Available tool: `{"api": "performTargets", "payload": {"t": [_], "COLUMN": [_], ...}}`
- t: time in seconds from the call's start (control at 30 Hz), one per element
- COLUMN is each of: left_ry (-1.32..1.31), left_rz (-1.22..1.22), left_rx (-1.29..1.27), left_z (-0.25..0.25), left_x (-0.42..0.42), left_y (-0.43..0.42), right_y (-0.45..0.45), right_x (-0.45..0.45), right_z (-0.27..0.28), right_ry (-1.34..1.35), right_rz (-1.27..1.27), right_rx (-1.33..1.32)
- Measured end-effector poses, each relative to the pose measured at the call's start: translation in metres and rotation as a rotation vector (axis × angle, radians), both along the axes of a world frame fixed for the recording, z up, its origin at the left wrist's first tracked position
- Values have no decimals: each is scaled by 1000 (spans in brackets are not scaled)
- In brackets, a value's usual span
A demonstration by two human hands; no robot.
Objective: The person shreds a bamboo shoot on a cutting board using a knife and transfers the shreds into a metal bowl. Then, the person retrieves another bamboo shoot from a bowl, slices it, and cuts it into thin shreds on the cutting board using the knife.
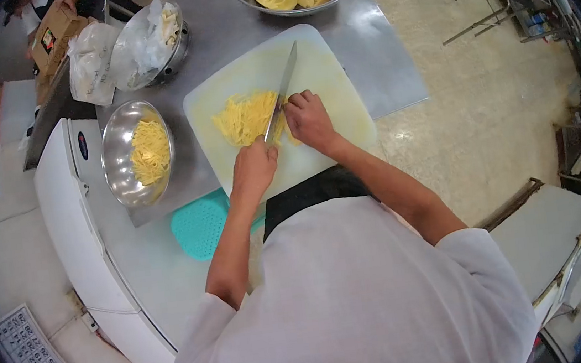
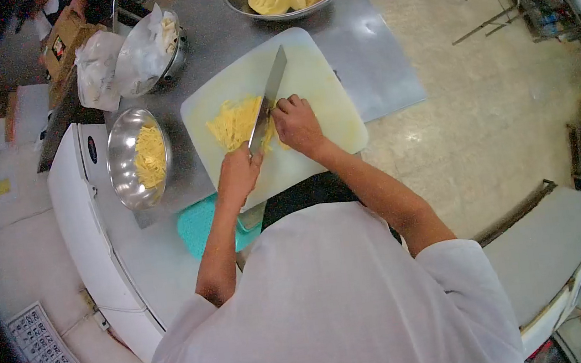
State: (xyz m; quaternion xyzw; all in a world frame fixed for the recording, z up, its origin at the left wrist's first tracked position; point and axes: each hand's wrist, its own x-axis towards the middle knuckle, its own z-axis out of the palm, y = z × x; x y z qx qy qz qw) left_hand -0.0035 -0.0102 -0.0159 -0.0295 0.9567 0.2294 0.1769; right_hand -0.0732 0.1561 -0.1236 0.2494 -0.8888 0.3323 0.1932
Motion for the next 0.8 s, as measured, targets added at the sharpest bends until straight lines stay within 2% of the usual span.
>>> {"api": "performTargets", "payload": {"t": [0.07, 0.17, 0.3, 0.4, 0.5, 0.7, 0.8], "left_ry": [-67, -33, -106, -70, -80, -44, -64], "left_rz": [43, 98, 101, 114, 89, 51, 94], "left_rx": [22, 70, 109, 148, 163, 136, 170], "left_z": [27, -39, 21, -35, 11, -22, 19], "left_x": [2, 2, 1, 3, -4, -12, -6], "left_y": [7, 1, 11, 3, 8, 4, 6], "right_y": [-1, 2, 2, 1, 1, 2, 2], "right_x": [-1, -2, -2, -1, -1, -2, -2], "right_z": [2, 5, 2, 1, 0, -3, -1], "right_ry": [-1, 10, 2, -14, -6, 15, 28], "right_rz": [-9, 6, 5, 2, 9, 25, 30], "right_rx": [1, 36, 17, 30, 29, 17, -36]}}
